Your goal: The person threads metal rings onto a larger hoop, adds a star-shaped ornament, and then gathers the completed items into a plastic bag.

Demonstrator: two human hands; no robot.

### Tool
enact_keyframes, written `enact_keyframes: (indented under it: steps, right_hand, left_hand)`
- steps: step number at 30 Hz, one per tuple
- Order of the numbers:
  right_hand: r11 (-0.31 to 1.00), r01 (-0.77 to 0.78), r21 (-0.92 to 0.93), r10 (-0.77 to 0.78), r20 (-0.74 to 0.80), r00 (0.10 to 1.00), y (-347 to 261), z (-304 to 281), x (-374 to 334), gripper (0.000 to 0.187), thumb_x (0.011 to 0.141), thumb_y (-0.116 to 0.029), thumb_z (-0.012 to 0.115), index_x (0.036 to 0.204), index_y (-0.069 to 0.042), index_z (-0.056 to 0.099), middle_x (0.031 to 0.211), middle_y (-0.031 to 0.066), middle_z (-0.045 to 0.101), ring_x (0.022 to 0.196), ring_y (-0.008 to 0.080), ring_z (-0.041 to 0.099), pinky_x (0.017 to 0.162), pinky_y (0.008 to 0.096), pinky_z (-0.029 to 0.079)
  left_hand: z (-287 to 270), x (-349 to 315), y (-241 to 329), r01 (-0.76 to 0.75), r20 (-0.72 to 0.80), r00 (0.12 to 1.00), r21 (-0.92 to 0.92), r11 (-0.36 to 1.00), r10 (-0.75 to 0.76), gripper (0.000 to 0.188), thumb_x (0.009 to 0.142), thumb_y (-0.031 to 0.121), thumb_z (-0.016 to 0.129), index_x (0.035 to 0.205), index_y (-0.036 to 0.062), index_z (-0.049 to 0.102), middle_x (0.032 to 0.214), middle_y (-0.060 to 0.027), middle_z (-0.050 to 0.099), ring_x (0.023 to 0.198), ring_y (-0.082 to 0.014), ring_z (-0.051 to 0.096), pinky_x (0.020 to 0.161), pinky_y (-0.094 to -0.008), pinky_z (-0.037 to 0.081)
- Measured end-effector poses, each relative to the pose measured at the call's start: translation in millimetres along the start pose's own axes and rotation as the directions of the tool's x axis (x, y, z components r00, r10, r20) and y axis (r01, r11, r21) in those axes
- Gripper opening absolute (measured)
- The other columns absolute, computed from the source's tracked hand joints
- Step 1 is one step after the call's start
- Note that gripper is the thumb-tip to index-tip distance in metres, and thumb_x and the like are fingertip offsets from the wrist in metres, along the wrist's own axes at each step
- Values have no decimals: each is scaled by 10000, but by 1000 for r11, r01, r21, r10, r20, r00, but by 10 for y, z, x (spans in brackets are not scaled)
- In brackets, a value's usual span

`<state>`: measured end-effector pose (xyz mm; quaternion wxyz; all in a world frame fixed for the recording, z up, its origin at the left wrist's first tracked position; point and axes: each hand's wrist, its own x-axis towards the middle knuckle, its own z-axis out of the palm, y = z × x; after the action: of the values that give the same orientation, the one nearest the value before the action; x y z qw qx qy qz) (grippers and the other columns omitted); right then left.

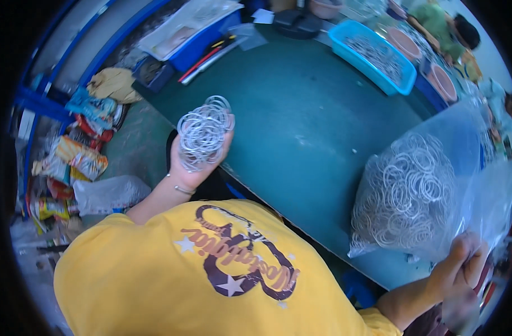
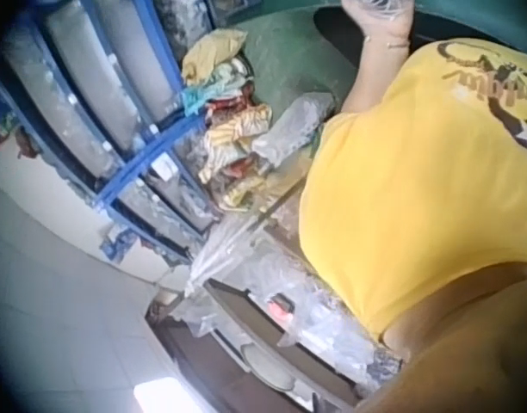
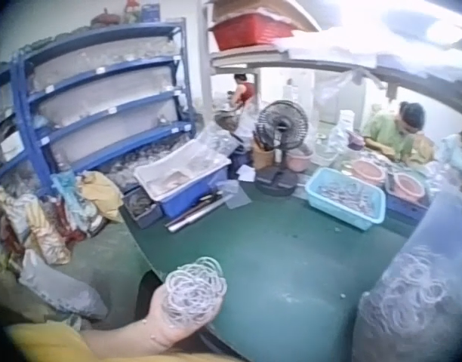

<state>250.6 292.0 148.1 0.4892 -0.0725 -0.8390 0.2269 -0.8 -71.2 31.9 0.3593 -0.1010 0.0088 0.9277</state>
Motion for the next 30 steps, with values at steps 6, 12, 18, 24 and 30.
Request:
enact_keyframes:
  steps: [6,12,18,24,30]
  right_hand:
    - [916,-264,-301,353,297,887,-394,444,214,133,777,-47,699,798,-15,572,662,-42,423,587,22,319,513,178,226]
    - [854,-157,-496,338,299,892,-378,736,284,332,887,-231,607,683,1,487,620,-35,382,604,74,312,533,233,276]
    - [722,-318,-614,540,213,815,-364,860,388,396,907,-299,567,666,3,482,601,-31,371,596,77,327,525,243,271]
    - [641,-728,-243,694,-220,685,-230,960,399,425,933,-327,519,592,-84,447,575,-52,360,539,48,294,491,227,211]
    - [757,-636,-149,623,-128,771,-473,1319,934,408,915,-265,555,557,-128,413,541,-69,307,494,31,247,461,225,165]
  left_hand:
    - [-19,179,327,55,27,998,-60,997,-54,372,899,302,488,1197,80,508,1207,-195,501,1134,-354,474,960,-504,410]
    - [-101,618,856,78,1,997,53,996,-78,292,917,301,480,1136,120,546,1139,-148,566,1085,-319,530,931,-507,429]
    - [-20,1490,1164,46,59,995,479,877,-85,289,912,212,489,1176,101,534,1105,-123,589,1010,-264,580,863,-437,478]
    - [-157,1887,1153,-591,677,730,692,-414,90,178,741,73,656,918,74,670,1019,-127,578,900,-288,584,777,-331,482]
    - [34,1913,1200,-458,528,847,672,-581,-58,493,671,209,737,1125,105,575,1135,-137,521,1053,-309,508,913,-389,413]
